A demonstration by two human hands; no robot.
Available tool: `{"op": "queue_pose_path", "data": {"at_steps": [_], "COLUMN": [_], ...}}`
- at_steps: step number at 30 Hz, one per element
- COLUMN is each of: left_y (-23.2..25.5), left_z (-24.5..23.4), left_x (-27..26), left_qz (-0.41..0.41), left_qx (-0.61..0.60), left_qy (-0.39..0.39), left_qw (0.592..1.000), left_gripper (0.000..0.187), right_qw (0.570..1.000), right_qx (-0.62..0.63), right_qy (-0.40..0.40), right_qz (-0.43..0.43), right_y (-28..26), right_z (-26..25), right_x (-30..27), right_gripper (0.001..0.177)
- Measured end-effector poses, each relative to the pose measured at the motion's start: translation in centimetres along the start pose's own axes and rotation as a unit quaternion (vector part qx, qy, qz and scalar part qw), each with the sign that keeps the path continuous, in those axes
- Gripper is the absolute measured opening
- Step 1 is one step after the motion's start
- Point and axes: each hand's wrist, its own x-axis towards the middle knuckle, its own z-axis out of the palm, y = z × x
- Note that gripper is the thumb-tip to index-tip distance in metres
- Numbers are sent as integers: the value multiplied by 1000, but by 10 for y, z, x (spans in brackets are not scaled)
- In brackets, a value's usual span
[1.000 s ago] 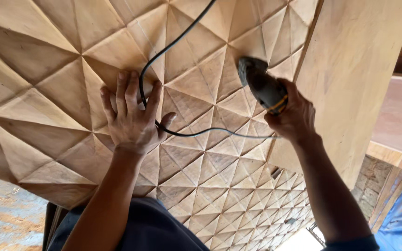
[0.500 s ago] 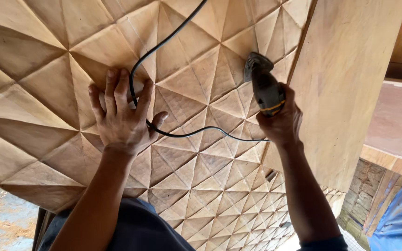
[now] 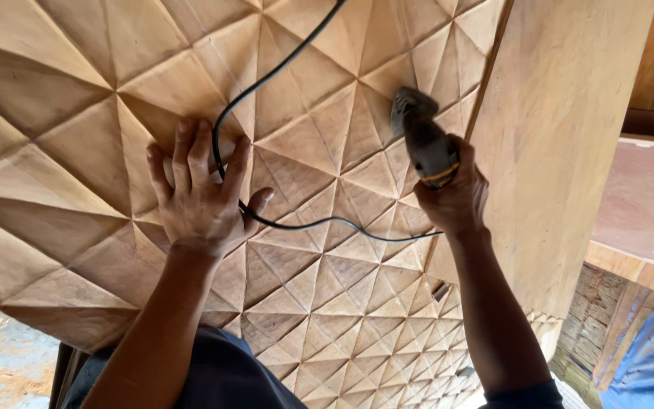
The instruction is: The person uses an electric sander to smooth the surface of a large wooden panel featuring a geometric triangular pattern. They move the tool systematically across the panel, occasionally adjusting their grip and the power cord to reach different sections.
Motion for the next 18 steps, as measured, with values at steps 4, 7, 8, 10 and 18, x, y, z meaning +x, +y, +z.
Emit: {"op": "queue_pose_path", "data": {"at_steps": [4,7,8,10,18], "left_y": [1,0,1,3,1], "left_z": [-2,-1,-2,-4,-1], "left_x": [4,7,3,-1,1], "left_qz": [0,4,6,3,10], "left_qx": [1,6,2,1,20], "left_qy": [12,26,20,6,15], "left_qw": [1000,1000,1000,1000,1000], "left_gripper": [69,70,70,70,67], "right_qw": [999,997,995,988,978], "right_qx": [-26,-54,-77,-128,-160], "right_qy": [-35,-45,-59,-84,-115], "right_qz": [-2,-40,-24,8,-64], "right_y": [-1,2,2,2,-11], "right_z": [-12,-21,-25,-31,-49], "right_x": [8,22,18,21,35], "right_gripper": [71,72,73,75,70]}}
